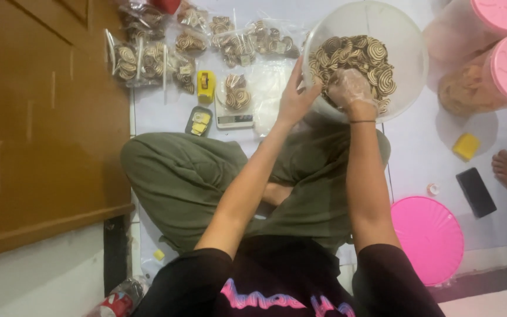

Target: Packaging and weighing cookies from a large container into individual plastic bags while sitting on the floor.

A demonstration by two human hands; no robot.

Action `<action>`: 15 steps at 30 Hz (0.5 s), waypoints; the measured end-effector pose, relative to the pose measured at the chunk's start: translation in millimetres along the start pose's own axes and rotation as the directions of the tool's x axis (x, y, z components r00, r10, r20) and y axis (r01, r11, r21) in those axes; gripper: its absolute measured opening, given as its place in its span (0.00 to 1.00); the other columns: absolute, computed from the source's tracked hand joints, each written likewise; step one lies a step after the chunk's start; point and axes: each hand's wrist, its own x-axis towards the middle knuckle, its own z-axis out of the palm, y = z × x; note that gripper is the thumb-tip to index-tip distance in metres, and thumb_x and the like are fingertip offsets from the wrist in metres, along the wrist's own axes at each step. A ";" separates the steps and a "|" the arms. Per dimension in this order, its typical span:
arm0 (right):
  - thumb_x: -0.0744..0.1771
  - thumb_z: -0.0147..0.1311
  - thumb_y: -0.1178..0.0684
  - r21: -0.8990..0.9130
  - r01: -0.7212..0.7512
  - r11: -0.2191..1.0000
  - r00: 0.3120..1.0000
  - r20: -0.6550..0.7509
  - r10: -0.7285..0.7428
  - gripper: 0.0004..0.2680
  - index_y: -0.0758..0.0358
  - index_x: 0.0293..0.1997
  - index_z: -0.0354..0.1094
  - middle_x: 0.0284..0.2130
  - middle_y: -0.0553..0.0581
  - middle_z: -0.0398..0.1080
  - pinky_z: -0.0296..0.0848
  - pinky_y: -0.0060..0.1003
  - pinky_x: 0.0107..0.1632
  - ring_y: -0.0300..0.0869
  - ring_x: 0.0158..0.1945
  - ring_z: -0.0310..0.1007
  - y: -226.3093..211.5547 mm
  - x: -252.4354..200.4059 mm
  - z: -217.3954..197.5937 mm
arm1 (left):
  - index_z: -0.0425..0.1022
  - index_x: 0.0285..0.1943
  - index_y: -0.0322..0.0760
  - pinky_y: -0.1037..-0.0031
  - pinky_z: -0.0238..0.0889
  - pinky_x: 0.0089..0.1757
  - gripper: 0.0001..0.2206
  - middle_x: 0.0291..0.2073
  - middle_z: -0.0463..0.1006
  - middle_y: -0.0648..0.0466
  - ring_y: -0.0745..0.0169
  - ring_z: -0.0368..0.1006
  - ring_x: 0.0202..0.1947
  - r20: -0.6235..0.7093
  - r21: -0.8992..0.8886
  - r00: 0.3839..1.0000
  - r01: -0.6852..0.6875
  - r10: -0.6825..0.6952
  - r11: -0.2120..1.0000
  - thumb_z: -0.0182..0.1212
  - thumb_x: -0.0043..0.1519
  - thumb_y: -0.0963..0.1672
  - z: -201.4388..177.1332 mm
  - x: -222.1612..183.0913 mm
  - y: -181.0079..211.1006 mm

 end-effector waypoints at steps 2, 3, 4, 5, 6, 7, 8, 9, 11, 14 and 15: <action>0.65 0.55 0.60 -0.013 0.044 0.999 0.996 -0.083 -0.045 0.08 0.57 0.42 0.81 0.39 0.63 0.79 0.78 0.46 0.49 0.52 0.39 0.78 10.1 11.4 15.0 | 0.43 0.81 0.39 0.52 0.54 0.67 0.45 0.76 0.55 0.39 0.40 0.57 0.74 0.001 -0.034 1.000 0.007 -0.007 0.999 0.66 0.55 0.50 -1.0 -5.2 8.0; 0.64 0.57 0.61 -0.038 0.089 0.995 0.981 -0.167 -0.094 0.08 0.54 0.42 0.82 0.37 0.61 0.79 0.79 0.44 0.45 0.50 0.35 0.79 14.3 16.8 23.4 | 0.43 0.81 0.40 0.51 0.51 0.68 0.47 0.75 0.57 0.37 0.39 0.57 0.74 -0.001 -0.073 1.000 0.009 -0.009 0.997 0.68 0.54 0.52 -2.4 -8.2 11.8; 0.64 0.57 0.61 -0.032 0.084 0.996 0.982 -0.166 -0.088 0.08 0.54 0.42 0.82 0.37 0.61 0.79 0.79 0.44 0.45 0.50 0.35 0.79 8.6 12.5 22.0 | 0.43 0.81 0.40 0.51 0.51 0.68 0.47 0.75 0.57 0.37 0.39 0.57 0.74 0.003 -0.068 1.000 0.014 -0.014 0.998 0.68 0.54 0.52 -3.9 -11.7 8.2; 0.64 0.57 0.63 0.096 0.136 0.986 0.954 -0.282 -0.104 0.08 0.56 0.40 0.81 0.36 0.60 0.79 0.79 0.42 0.47 0.48 0.36 0.78 2.9 11.6 17.0 | 0.43 0.81 0.38 0.53 0.49 0.70 0.45 0.76 0.55 0.38 0.42 0.55 0.75 0.005 -0.082 1.000 -0.016 0.016 0.996 0.67 0.56 0.48 -4.7 -11.0 6.6; 0.65 0.57 0.65 0.215 0.199 0.956 0.913 -0.396 -0.101 0.08 0.58 0.39 0.80 0.36 0.59 0.79 0.80 0.40 0.50 0.46 0.36 0.77 -2.8 10.5 11.7 | 0.44 0.81 0.36 0.56 0.48 0.71 0.43 0.77 0.54 0.39 0.44 0.54 0.76 0.006 -0.096 0.999 -0.046 0.047 0.994 0.65 0.57 0.44 -5.3 -10.3 5.4; 0.65 0.57 0.65 0.218 0.195 0.956 0.912 -0.400 -0.095 0.08 0.58 0.39 0.80 0.36 0.59 0.79 0.80 0.40 0.50 0.46 0.36 0.77 -7.3 8.8 3.9 | 0.44 0.81 0.36 0.56 0.48 0.71 0.43 0.77 0.54 0.39 0.44 0.54 0.76 0.014 -0.094 0.999 -0.046 0.048 0.994 0.65 0.57 0.44 -4.7 -11.1 7.7; 0.63 0.54 0.68 0.177 0.290 0.941 0.896 -0.395 -0.202 0.11 0.60 0.43 0.80 0.42 0.60 0.78 0.79 0.39 0.51 0.47 0.39 0.78 -12.1 6.9 -3.7 | 0.44 0.81 0.36 0.58 0.49 0.70 0.42 0.76 0.54 0.39 0.45 0.54 0.75 0.005 -0.083 0.999 -0.032 0.032 0.996 0.64 0.58 0.43 -4.5 -12.1 10.1; 0.61 0.50 0.70 0.134 0.387 0.912 0.868 -0.386 -0.312 0.15 0.61 0.47 0.79 0.48 0.61 0.78 0.77 0.38 0.52 0.49 0.43 0.79 -17.7 6.4 -12.6 | 0.45 0.81 0.36 0.59 0.50 0.70 0.41 0.76 0.55 0.40 0.45 0.54 0.75 -0.008 -0.072 1.000 -0.021 0.021 0.997 0.63 0.58 0.42 -4.7 -11.9 13.2; 0.61 0.55 0.67 0.179 0.337 0.924 0.937 -0.163 -0.310 0.16 0.55 0.50 0.77 0.48 0.58 0.77 0.77 0.40 0.52 0.48 0.43 0.77 -36.0 2.0 -29.8 | 0.44 0.81 0.37 0.59 0.54 0.68 0.40 0.76 0.55 0.39 0.44 0.56 0.74 -0.009 -0.047 1.000 -0.010 0.009 0.999 0.62 0.58 0.42 -3.4 -9.7 14.2; 0.61 0.54 0.67 0.110 0.283 0.953 0.942 0.154 -0.298 0.22 0.52 0.60 0.70 0.56 0.57 0.69 0.70 0.47 0.60 0.53 0.54 0.69 -41.1 7.4 -29.8 | 0.45 0.81 0.38 0.59 0.58 0.67 0.41 0.76 0.55 0.39 0.40 0.58 0.73 -0.019 -0.010 1.000 -0.003 0.003 1.000 0.64 0.58 0.45 -3.5 -7.8 14.0; 0.61 0.48 0.70 0.006 0.284 0.959 0.932 0.233 -0.278 0.26 0.54 0.67 0.64 0.65 0.60 0.61 0.65 0.52 0.66 0.58 0.64 0.62 -37.8 10.2 -24.9 | 0.45 0.80 0.37 0.58 0.59 0.66 0.43 0.76 0.55 0.38 0.39 0.58 0.73 -0.021 -0.001 1.000 -0.010 0.009 1.000 0.65 0.57 0.48 -2.9 -8.5 12.6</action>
